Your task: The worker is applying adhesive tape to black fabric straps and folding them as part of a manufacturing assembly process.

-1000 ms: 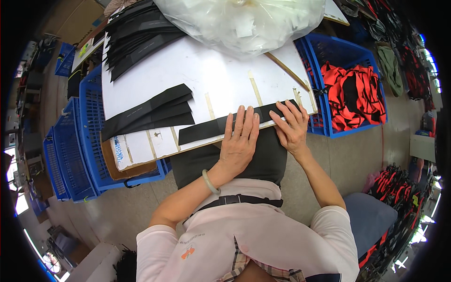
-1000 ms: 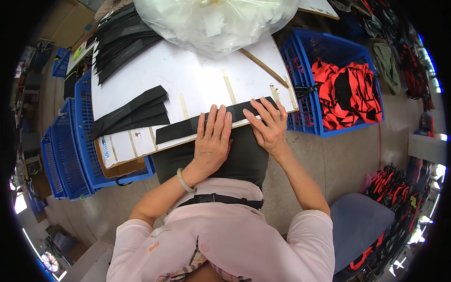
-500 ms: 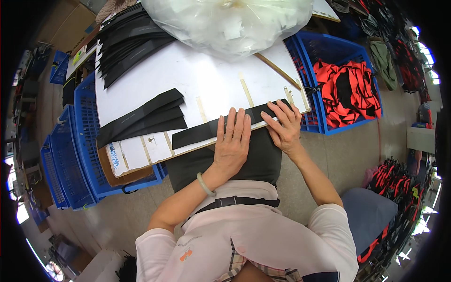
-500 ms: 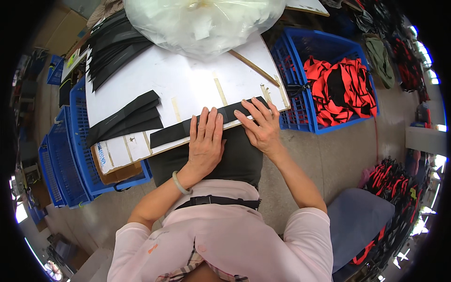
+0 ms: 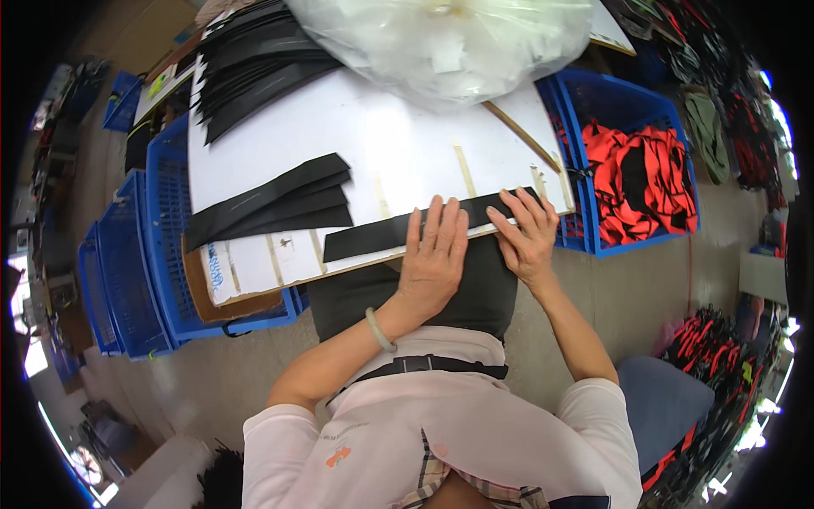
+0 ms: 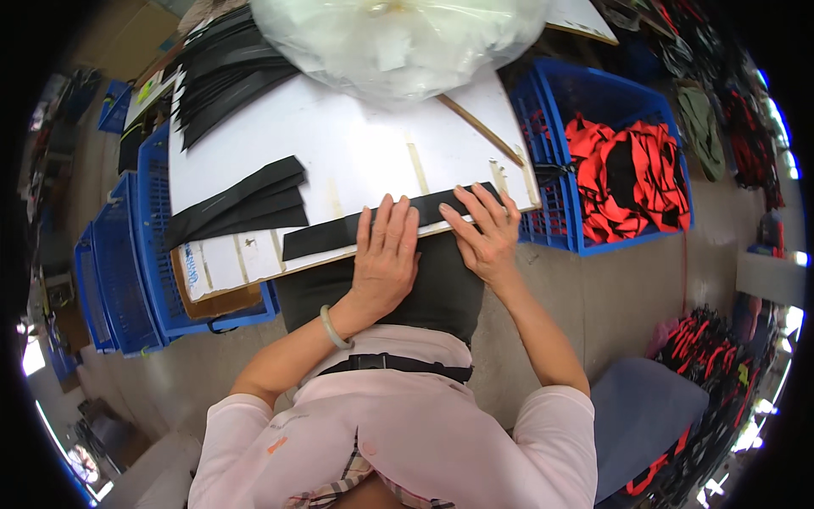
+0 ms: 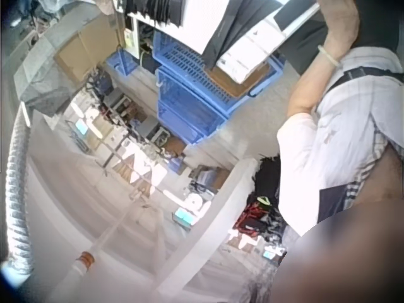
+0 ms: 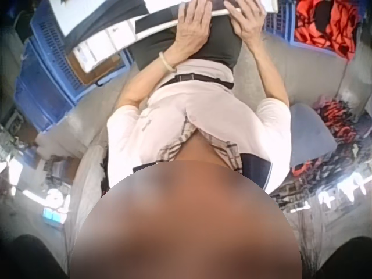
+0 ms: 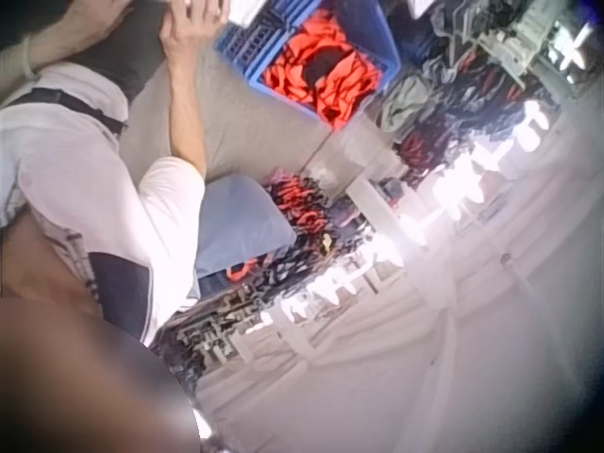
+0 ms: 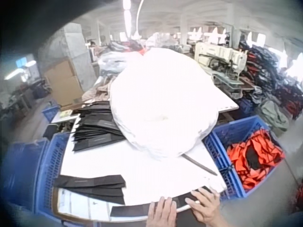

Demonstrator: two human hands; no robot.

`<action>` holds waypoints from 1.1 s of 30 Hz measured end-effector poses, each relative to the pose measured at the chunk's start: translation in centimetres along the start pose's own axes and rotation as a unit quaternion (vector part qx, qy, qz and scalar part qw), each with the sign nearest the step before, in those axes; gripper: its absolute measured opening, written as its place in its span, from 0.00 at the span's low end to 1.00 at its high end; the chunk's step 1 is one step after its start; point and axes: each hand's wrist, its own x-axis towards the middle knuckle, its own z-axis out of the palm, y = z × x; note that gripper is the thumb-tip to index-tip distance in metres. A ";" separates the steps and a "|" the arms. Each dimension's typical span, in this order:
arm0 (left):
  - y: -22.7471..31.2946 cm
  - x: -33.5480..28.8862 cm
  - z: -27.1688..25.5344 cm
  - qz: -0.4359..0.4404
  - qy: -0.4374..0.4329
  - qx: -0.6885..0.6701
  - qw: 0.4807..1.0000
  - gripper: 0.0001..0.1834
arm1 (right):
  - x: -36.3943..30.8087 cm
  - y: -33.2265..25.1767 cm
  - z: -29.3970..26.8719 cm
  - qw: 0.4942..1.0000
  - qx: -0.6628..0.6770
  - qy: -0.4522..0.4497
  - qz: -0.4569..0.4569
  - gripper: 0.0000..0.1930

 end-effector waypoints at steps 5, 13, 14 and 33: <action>-0.2 0.1 -0.8 0.012 -0.005 0.027 1.000 0.26 | 1.2 -1.2 -1.4 0.997 0.056 -0.038 0.045 0.19; -0.4 -1.7 2.0 -0.043 0.037 -0.189 0.980 0.27 | 9.0 -8.4 0.4 0.976 0.194 -0.049 -0.083 0.10; -0.3 -2.3 2.9 -0.048 0.025 -0.204 0.977 0.27 | 9.5 -9.1 1.6 0.974 0.198 -0.070 -0.086 0.11; 0.9 0.9 -0.1 -0.132 -0.022 -0.134 0.982 0.27 | 9.4 -9.3 3.0 0.973 0.220 -0.072 0.001 0.12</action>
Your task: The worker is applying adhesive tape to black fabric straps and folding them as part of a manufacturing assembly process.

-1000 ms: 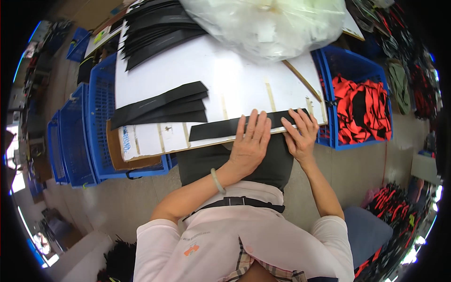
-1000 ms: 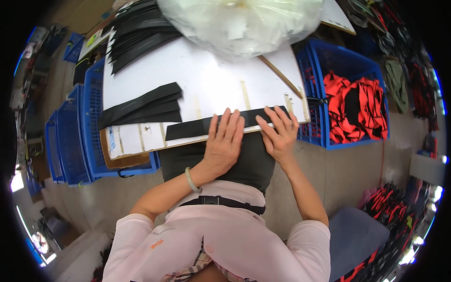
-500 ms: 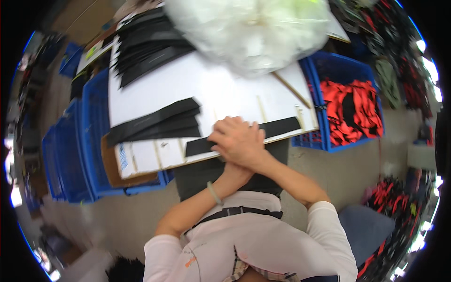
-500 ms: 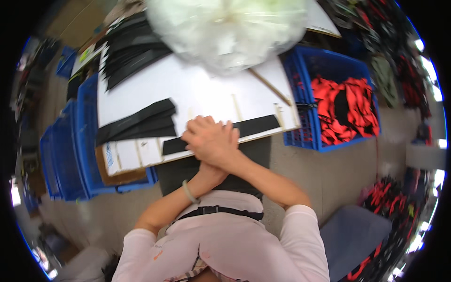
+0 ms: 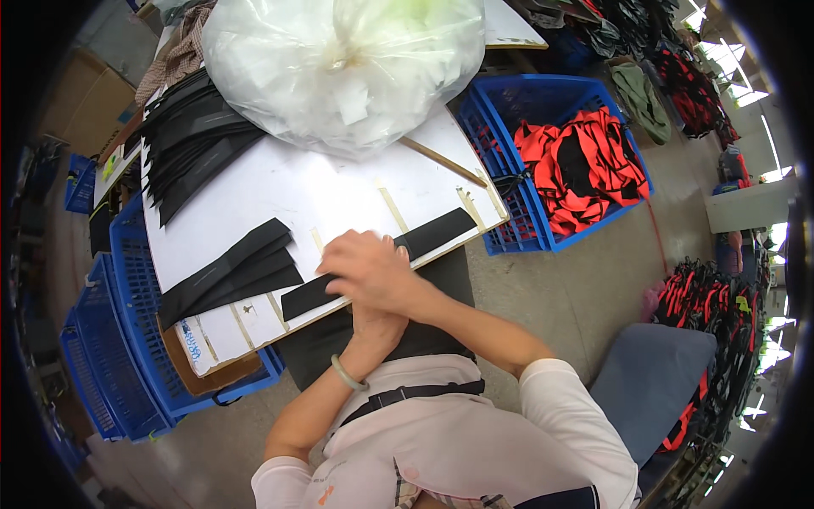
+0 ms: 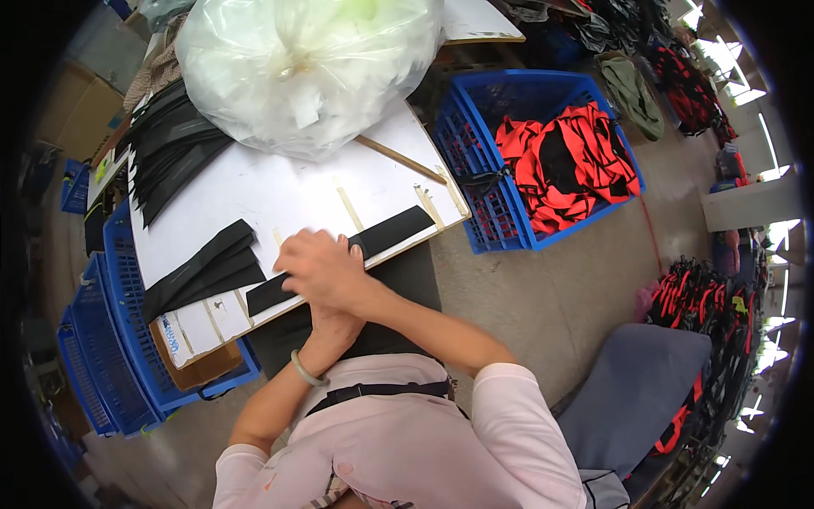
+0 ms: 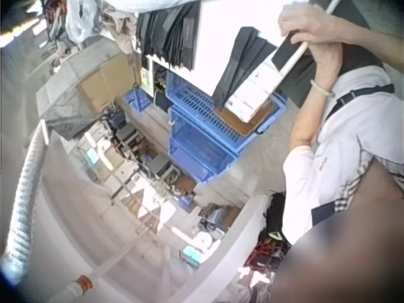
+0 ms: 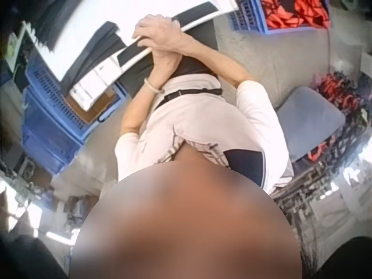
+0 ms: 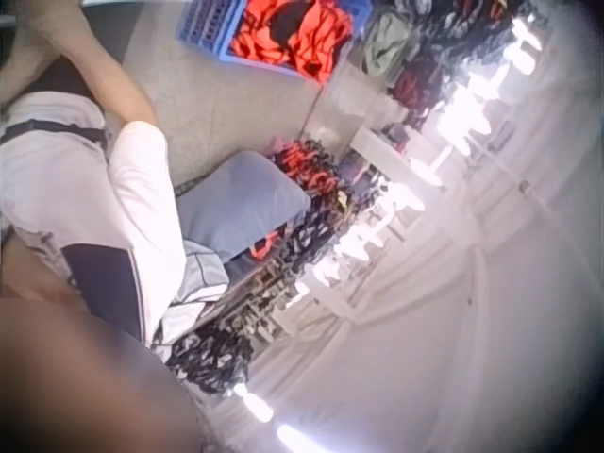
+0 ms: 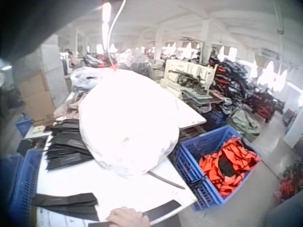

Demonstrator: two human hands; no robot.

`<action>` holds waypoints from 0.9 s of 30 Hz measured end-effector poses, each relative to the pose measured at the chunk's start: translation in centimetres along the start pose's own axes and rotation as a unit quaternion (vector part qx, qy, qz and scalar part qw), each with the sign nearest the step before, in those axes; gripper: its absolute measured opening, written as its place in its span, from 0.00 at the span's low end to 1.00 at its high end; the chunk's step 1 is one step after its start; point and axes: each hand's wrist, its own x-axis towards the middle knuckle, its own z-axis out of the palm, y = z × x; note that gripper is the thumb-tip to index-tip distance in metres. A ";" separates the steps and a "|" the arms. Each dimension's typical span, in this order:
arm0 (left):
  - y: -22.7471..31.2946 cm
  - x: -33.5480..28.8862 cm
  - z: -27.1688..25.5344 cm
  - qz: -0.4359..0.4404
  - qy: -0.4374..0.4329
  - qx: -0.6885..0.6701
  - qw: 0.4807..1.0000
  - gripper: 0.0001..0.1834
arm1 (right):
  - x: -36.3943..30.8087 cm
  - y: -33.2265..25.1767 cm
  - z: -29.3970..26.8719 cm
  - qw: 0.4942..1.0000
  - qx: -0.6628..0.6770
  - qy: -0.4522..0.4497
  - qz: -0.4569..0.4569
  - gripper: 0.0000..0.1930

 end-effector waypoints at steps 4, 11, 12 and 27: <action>-1.1 -0.9 -0.3 0.136 -0.036 0.209 0.968 0.34 | -1.7 3.6 -6.4 0.983 -0.036 0.135 0.122 0.12; -2.0 1.2 -1.6 0.131 0.036 0.057 0.989 0.26 | -5.8 7.7 -11.1 0.957 -0.017 0.097 0.272 0.12; -2.3 1.6 -1.6 0.145 0.068 0.041 0.986 0.24 | -6.1 7.9 -11.0 0.944 0.028 0.092 0.316 0.11; -16.1 1.0 -19.8 0.040 0.105 0.092 0.989 0.20 | 3.4 3.9 -9.0 0.939 0.229 0.077 0.244 0.09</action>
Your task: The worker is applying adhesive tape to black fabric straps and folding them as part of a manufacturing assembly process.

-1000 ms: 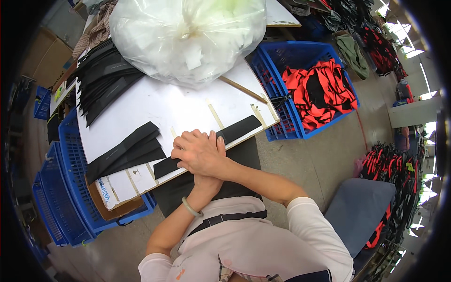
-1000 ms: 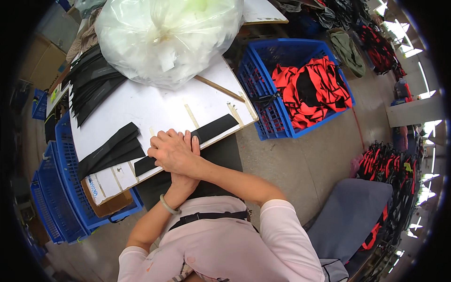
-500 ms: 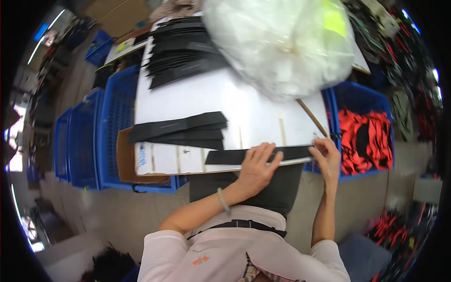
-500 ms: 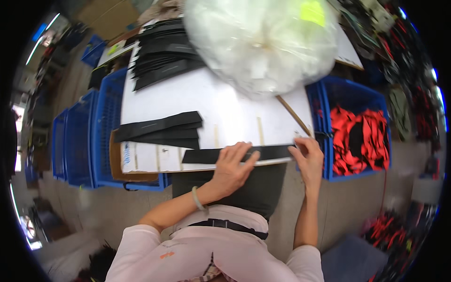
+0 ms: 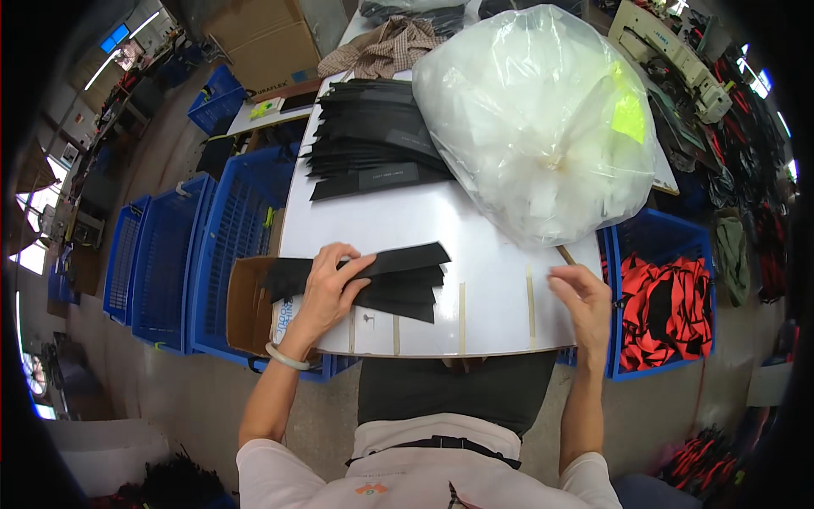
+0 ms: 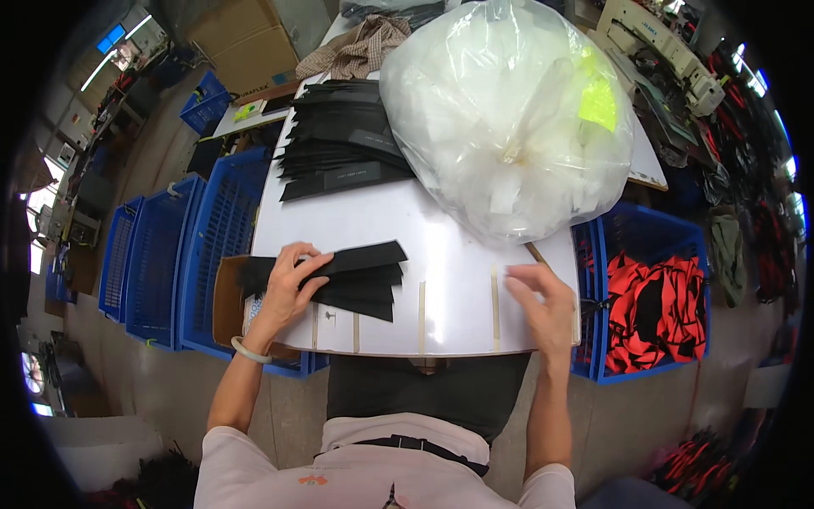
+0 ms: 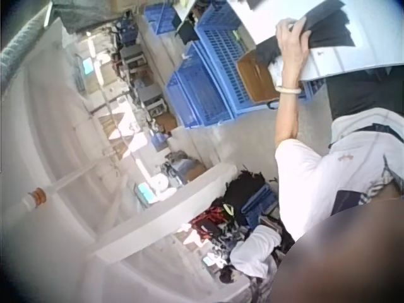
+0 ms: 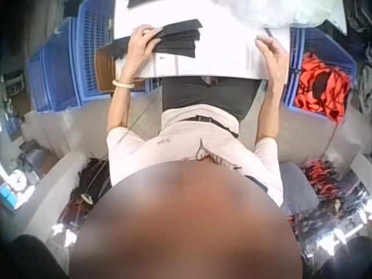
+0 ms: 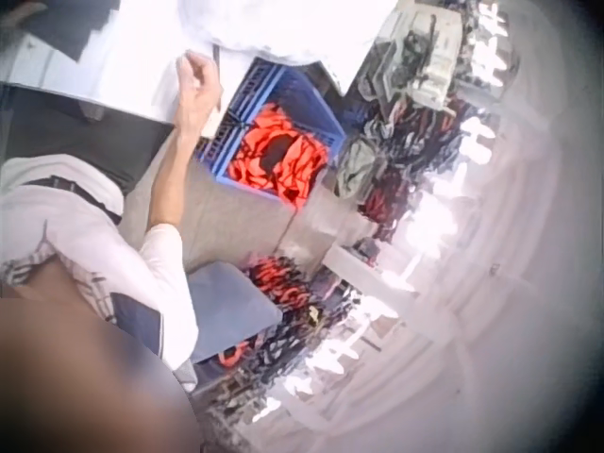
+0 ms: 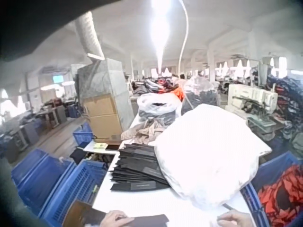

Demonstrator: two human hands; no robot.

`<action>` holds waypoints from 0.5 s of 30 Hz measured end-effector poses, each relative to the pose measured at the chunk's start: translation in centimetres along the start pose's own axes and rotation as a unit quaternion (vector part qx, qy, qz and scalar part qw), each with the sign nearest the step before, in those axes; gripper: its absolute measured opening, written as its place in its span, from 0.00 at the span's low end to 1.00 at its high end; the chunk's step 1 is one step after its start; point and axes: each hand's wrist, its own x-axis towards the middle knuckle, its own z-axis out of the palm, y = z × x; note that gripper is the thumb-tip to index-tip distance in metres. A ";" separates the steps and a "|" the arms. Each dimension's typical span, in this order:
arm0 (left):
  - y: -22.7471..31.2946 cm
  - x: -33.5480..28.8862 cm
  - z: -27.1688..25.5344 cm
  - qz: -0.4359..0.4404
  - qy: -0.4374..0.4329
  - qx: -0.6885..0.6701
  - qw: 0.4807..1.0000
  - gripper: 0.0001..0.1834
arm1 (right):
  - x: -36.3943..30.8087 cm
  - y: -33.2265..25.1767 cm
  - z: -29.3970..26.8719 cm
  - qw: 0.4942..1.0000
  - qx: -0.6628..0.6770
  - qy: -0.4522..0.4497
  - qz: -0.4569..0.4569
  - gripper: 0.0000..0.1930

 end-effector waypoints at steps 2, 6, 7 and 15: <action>-2.2 -1.9 1.3 -0.009 -0.014 0.008 1.000 0.18 | 3.1 -2.1 3.9 0.994 -0.039 -0.061 -0.085 0.09; -1.2 -1.6 2.5 0.014 0.049 0.039 0.998 0.17 | 10.3 -2.5 12.6 0.944 -0.175 -0.072 -0.268 0.14; -1.6 -2.0 2.8 0.016 0.061 0.048 0.997 0.16 | 12.0 -1.9 15.3 0.909 -0.224 -0.045 -0.349 0.15; -1.0 -2.2 3.2 0.029 0.070 0.042 0.996 0.17 | 17.3 2.4 21.3 0.813 -0.393 0.015 -0.430 0.09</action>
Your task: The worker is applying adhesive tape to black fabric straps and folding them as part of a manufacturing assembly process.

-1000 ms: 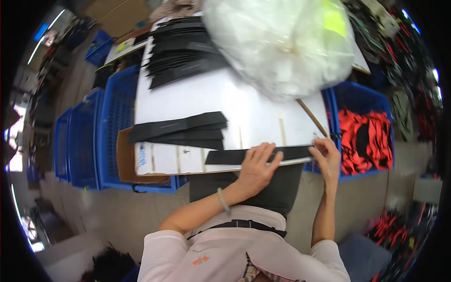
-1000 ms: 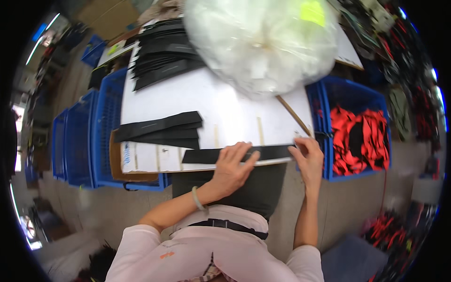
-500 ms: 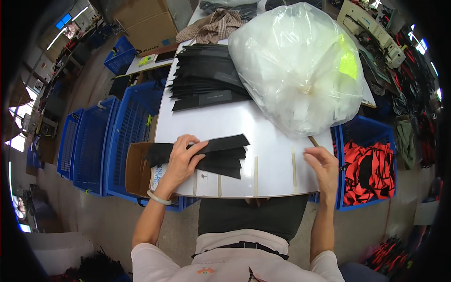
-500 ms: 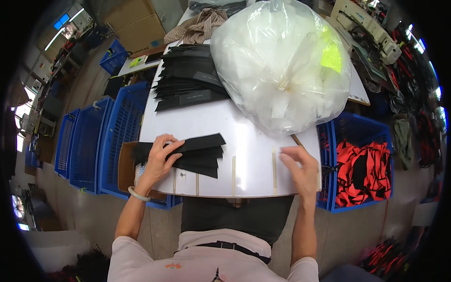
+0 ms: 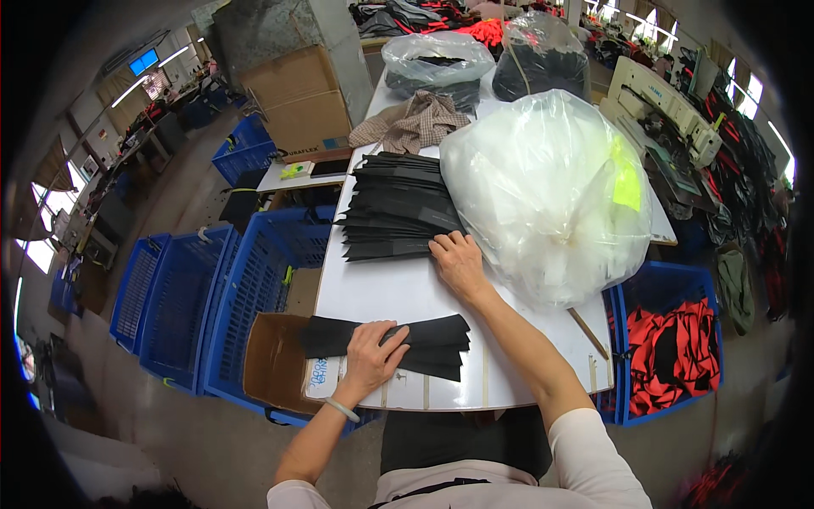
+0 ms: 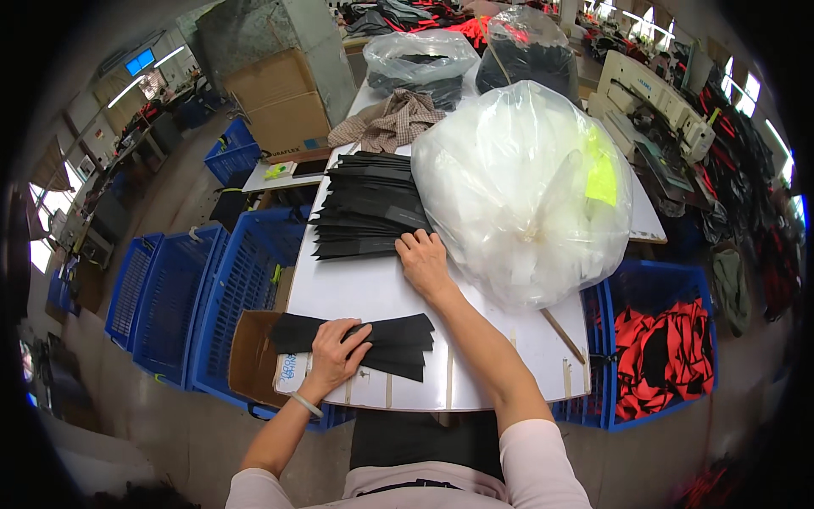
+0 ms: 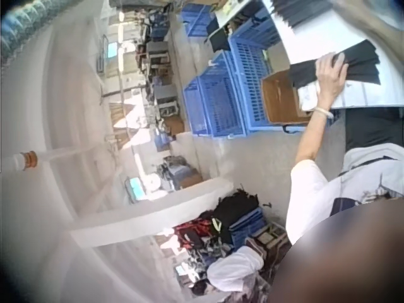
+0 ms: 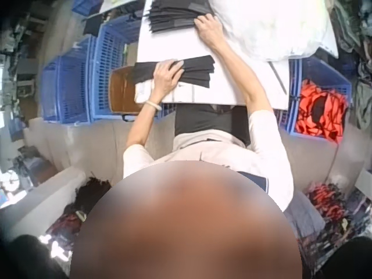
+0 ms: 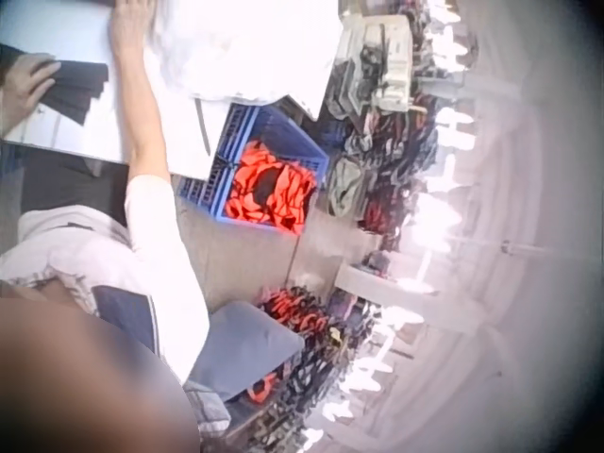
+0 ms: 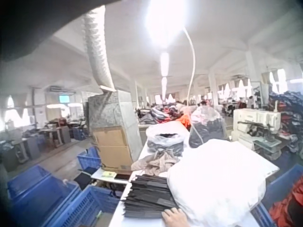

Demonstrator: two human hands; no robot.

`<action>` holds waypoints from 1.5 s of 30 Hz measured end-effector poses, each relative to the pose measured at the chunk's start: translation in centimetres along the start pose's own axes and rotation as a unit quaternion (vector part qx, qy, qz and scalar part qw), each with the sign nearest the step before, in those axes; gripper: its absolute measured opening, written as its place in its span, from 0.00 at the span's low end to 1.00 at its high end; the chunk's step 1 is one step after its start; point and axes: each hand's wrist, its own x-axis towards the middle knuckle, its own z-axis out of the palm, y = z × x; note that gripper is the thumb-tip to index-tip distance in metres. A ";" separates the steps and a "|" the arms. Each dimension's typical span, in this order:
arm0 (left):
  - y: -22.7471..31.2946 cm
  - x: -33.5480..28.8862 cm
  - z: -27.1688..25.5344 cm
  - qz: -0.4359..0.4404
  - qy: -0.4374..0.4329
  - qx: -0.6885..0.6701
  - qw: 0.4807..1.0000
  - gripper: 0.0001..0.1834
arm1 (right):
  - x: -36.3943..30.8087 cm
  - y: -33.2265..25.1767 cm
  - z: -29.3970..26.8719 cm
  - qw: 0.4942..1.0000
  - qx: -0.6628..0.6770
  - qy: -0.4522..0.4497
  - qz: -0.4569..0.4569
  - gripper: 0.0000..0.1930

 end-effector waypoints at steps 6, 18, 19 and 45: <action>1.2 -0.3 -0.6 -0.127 0.050 -0.086 0.987 0.26 | 0.5 -3.5 -7.2 0.967 0.240 0.035 0.078 0.07; 10.5 8.5 1.4 -0.329 0.133 -0.740 0.571 0.21 | -8.4 -4.2 -18.7 0.755 0.536 -0.170 0.337 0.11; 10.9 8.6 1.7 -0.326 0.120 -0.756 0.555 0.21 | -9.4 -4.1 -18.7 0.710 0.580 -0.179 0.357 0.11; 12.8 10.0 2.3 -0.369 0.078 -0.790 0.483 0.12 | -12.3 -4.0 -20.1 0.844 0.423 -0.153 0.292 0.14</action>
